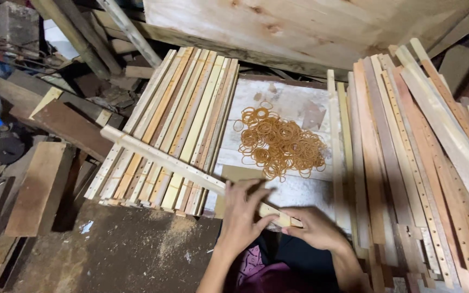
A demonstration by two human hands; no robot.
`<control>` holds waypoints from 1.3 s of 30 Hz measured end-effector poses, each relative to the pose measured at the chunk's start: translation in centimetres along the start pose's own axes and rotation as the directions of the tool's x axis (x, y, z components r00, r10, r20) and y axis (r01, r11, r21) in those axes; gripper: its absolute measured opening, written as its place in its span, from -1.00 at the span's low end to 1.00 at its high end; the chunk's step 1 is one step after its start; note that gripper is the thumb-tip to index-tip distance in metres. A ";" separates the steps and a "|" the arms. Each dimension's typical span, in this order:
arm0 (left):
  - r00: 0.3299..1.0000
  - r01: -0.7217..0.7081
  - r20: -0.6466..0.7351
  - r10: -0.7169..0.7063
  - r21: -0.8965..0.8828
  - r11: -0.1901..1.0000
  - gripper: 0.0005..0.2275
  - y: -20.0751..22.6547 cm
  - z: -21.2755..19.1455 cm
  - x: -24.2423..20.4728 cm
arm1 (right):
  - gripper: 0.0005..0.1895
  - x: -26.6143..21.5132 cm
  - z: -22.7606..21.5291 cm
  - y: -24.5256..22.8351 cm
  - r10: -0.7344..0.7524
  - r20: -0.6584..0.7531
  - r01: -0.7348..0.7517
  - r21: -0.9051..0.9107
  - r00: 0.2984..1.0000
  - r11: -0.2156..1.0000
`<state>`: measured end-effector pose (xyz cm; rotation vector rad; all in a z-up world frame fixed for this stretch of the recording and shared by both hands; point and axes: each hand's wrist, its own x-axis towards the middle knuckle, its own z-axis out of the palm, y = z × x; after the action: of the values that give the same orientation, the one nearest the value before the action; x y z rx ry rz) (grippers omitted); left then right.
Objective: Wrapping rubber bands around wooden slats and stacking them in a workshop.
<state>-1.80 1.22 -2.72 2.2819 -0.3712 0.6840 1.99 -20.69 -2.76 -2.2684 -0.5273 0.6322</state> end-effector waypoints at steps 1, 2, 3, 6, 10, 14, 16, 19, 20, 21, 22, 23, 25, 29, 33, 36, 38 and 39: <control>1.000 0.003 -0.001 -0.003 0.003 1.000 -0.52 -0.1 0.0 -0.8 | -0.43 0.1 1.1 0.7 -0.003 0.003 0.003 0.000 1.000 1.000; 0.971 0.190 -0.146 -0.189 -0.005 0.982 -0.51 -0.1 0.0 -1.6 | -0.44 0.3 2.2 1.4 -0.015 0.045 0.008 0.152 0.999 0.988; 0.888 0.364 -0.287 -0.360 -0.039 0.930 -0.44 -0.4 0.0 -2.3 | -0.45 0.7 3.3 2.0 -0.037 0.081 0.011 0.300 0.996 0.954; 0.718 0.652 -0.135 -0.683 -0.215 0.727 -0.19 -0.6 -1.3 -2.5 | -0.48 1.7 6.9 -0.1 -0.048 0.009 0.036 0.535 0.999 0.844; 0.660 0.704 -0.074 -0.748 -0.286 0.650 -0.13 -1.7 -3.8 -1.3 | -0.35 2.7 9.3 -6.4 0.094 0.013 -0.083 0.600 0.995 0.796; 0.629 0.740 0.057 -0.775 -0.350 0.575 -0.43 -4.9 -6.2 -1.1 | -0.49 4.6 11.0 -10.4 0.088 -0.036 -0.046 0.627 0.995 0.778; 0.648 0.719 0.050 -0.760 -0.370 0.588 -0.48 -6.5 -7.4 -1.3 | -0.43 5.2 11.8 -11.6 0.074 -0.033 -0.037 0.622 0.997 0.782; 0.675 0.681 0.096 -0.731 -0.463 0.568 -0.46 -8.0 -9.3 -1.2 | -0.44 5.7 12.6 -13.0 -0.052 -0.063 0.081 0.669 0.997 0.739; 0.675 0.678 0.125 -0.727 -0.494 0.545 -0.45 -8.2 -9.8 -1.1 | -0.43 5.8 13.1 -13.1 -0.066 -0.073 0.098 0.687 0.995 0.720; 0.675 0.676 0.157 -0.721 -0.523 0.520 -0.44 -8.3 -10.3 -1.1 | -0.41 5.9 13.6 -13.1 -0.077 -0.082 0.113 0.706 0.994 0.699; 0.675 0.674 0.152 -0.722 -0.524 0.520 -0.44 -8.7 -10.5 -0.5 | -0.41 6.2 13.8 -13.1 -0.082 -0.080 0.114 0.704 0.993 0.701; 0.657 0.695 0.224 -0.720 -0.551 0.462 -0.45 -9.0 -10.6 -0.1 | -0.38 6.3 14.0 -13.1 -0.089 -0.111 0.141 0.686 0.990 0.714; 0.638 0.714 0.298 -0.710 -0.575 0.400 -0.46 -9.8 -10.6 0.8 | -0.34 6.6 13.8 -13.3 -0.093 -0.143 0.165 0.665 0.985 0.729; 0.620 0.782 0.397 -0.677 -0.389 0.488 -0.42 -10.9 -10.2 3.3 | -0.36 7.9 12.9 -13.3 -0.097 -0.238 0.218 0.558 0.966 0.801; 0.567 0.809 0.467 -0.679 -0.158 0.567 -0.39 -11.8 -10.1 5.3 | -0.39 8.8 12.7 -13.9 -0.039 -0.284 0.201 0.570 0.958 0.797; 0.623 0.767 0.491 -0.609 -0.229 0.600 -0.44 -14.0 -9.4 5.4 | -0.35 9.5 12.8 -14.5 0.015 -0.260 0.133 0.543 0.966 0.829; 0.628 0.750 0.512 -0.586 -0.198 0.630 -0.42 -15.7 -8.9 5.1 | -0.37 9.8 13.0 -14.7 0.018 -0.272 0.141 0.552 0.962 0.822; 0.637 0.729 0.528 -0.562 -0.173 0.663 -0.41 -16.6 -8.7 5.2 | -0.39 10.0 13.0 -14.9 0.016 -0.287 0.153 0.555 0.958 0.817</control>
<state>6.64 18.69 -3.76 1.9554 0.1574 -0.2792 -0.23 1.35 -2.95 -1.7090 -0.2301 0.3548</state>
